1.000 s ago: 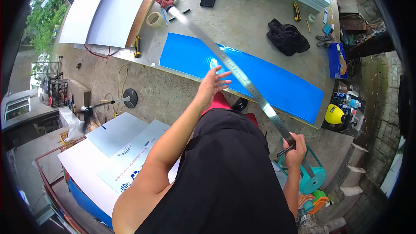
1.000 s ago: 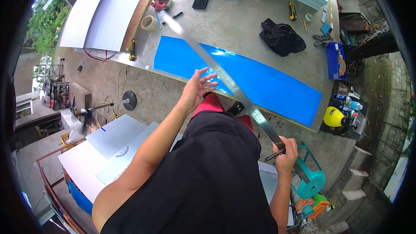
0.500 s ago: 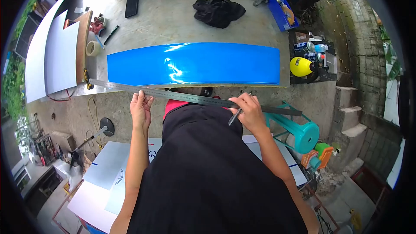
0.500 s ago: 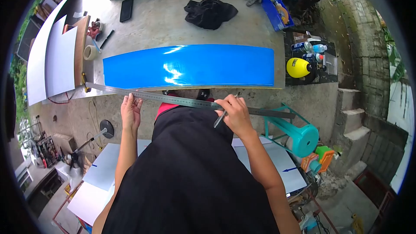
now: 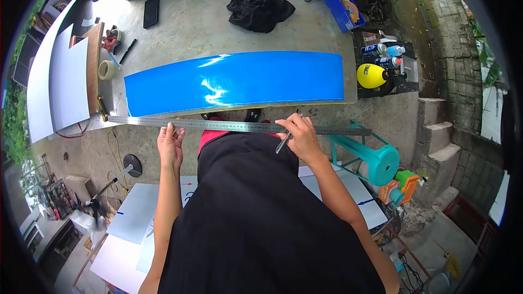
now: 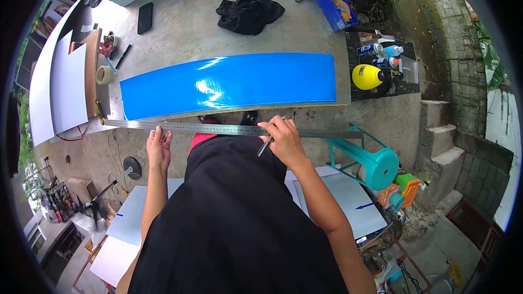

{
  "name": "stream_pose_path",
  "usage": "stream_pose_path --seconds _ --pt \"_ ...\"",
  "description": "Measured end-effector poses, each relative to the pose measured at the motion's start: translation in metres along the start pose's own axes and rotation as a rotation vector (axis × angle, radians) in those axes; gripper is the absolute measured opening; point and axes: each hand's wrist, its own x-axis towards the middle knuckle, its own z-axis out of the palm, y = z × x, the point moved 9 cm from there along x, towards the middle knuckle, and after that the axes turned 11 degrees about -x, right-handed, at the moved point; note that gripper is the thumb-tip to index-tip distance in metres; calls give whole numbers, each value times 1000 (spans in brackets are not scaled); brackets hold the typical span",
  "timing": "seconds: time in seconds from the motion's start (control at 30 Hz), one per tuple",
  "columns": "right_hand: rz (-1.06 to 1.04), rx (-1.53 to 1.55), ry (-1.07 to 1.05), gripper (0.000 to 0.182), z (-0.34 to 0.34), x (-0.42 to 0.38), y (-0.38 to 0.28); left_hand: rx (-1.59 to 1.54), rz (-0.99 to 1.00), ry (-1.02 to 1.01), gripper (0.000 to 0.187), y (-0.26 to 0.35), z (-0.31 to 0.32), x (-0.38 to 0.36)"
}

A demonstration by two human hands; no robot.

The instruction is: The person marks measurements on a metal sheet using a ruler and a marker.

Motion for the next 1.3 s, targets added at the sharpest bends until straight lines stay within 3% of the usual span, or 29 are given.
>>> stream_pose_path --seconds 0.1,0.23,0.37,1.17,1.3 --pt "-10 20 -3 43 3 0 0 70 11 36 12 -1 -2 -2" --pt "-9 -70 10 45 5 5 1 103 16 73 26 -3 -1 -6" --pt "21 -30 -46 44 10 8 7 40 -14 81 16 -13 -1 -6" --pt "33 -18 -91 40 24 16 14 52 16 140 21 -13 -7 -13" --pt "192 72 -99 40 31 -8 26 101 43 -29 15 7 32 -4"
